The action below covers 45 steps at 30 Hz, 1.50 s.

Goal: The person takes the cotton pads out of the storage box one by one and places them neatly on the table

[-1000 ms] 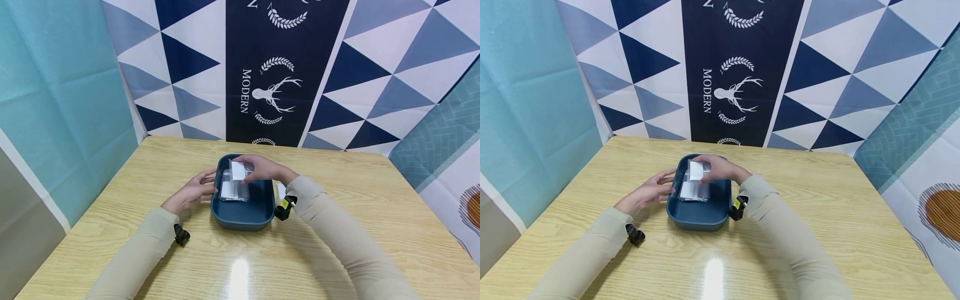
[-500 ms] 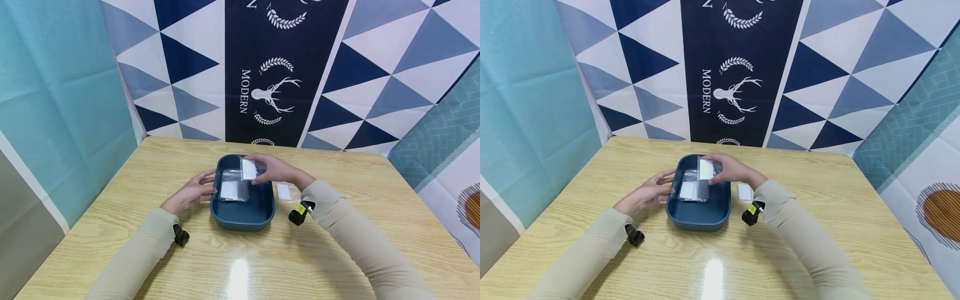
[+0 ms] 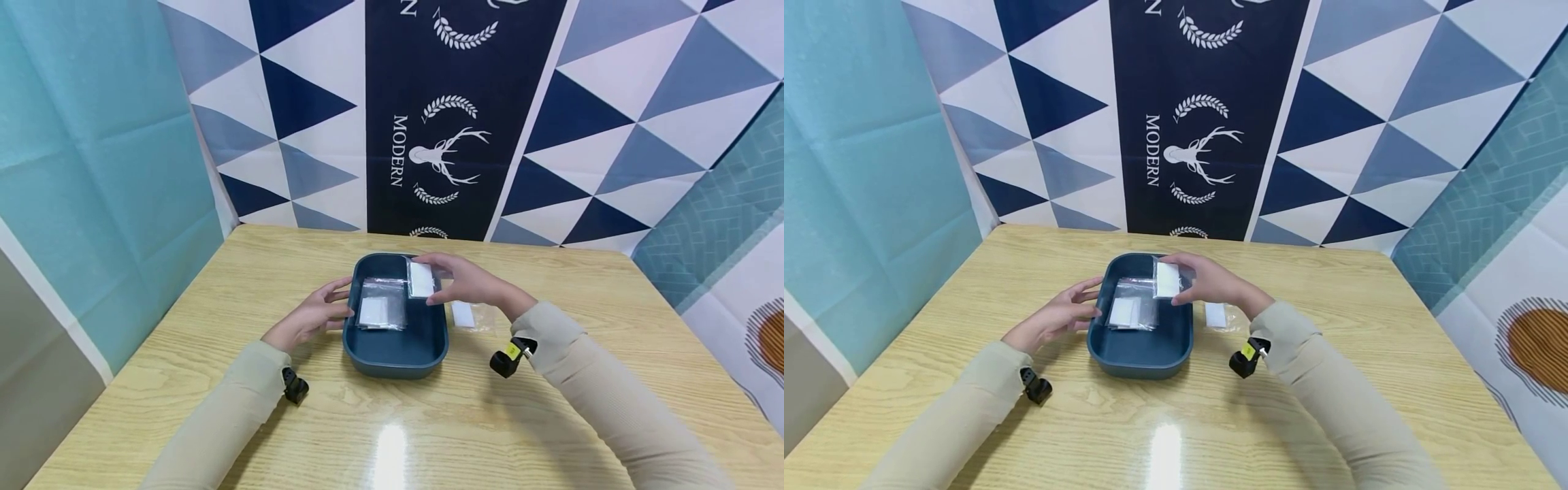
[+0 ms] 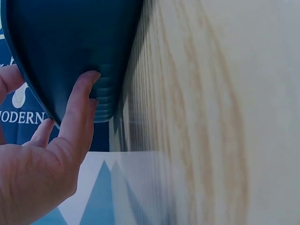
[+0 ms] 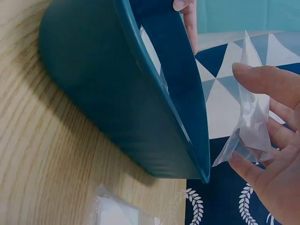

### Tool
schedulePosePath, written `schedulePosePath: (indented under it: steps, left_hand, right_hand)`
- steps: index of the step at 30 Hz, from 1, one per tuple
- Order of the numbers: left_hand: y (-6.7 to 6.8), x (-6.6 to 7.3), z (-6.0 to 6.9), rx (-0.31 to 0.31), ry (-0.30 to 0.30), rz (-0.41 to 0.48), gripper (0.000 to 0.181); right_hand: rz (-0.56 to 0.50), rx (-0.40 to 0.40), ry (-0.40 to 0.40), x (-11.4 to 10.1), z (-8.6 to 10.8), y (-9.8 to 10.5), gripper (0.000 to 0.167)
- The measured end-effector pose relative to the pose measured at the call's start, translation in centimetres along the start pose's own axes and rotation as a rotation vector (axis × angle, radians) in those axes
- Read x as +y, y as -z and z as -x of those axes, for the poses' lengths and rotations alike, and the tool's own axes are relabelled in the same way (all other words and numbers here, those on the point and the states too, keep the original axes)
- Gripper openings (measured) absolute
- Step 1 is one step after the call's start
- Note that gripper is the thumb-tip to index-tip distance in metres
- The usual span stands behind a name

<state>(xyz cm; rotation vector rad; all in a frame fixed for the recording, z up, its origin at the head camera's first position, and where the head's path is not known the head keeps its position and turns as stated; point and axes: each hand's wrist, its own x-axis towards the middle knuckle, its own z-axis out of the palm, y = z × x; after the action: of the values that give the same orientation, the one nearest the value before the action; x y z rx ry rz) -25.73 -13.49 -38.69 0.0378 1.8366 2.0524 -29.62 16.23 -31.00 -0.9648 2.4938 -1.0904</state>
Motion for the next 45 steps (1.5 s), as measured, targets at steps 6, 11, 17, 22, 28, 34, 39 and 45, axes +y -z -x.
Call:
schedulePosePath:
  steps: [6,11,17,22,28,34,39,45]
  left_hand:
    - [0.1,-0.1,-0.1,-0.007,-0.004,0.001,0.07]
    - [0.1,0.0,-0.1,-0.014,-0.002,0.006,0.07]
    - [0.1,0.0,0.0,-0.016,0.0,0.003,0.07]
    - [0.1,0.0,-0.1,-0.015,-0.001,0.002,0.071]
    - [0.1,0.0,0.0,-0.018,-0.001,0.012,0.071]
    - [0.1,0.1,-0.1,-0.018,-0.007,0.01,0.071]
    - [0.1,0.1,-0.1,-0.011,-0.006,0.013,0.072]
    - [0.0,0.0,-0.1,-0.005,-0.003,0.009,0.073]
  right_hand:
    - [-0.005,0.01,0.0,0.6,1.1,0.3,0.07]
    - [0.002,0.023,-0.024,1.2,2.2,0.5,0.07]
    - [0.012,0.048,-0.042,2.2,3.4,0.5,0.072]
    - [0.046,0.076,-0.063,3.1,4.3,0.4,0.074]
    - [0.051,0.09,-0.075,4.4,5.5,0.4,0.073]
    - [0.055,0.11,-0.077,5.2,6.7,0.8,0.073]
    - [0.052,0.125,-0.077,6.0,7.8,1.0,0.072]
    - [0.083,0.138,-0.086,7.0,9.0,1.4,0.072]
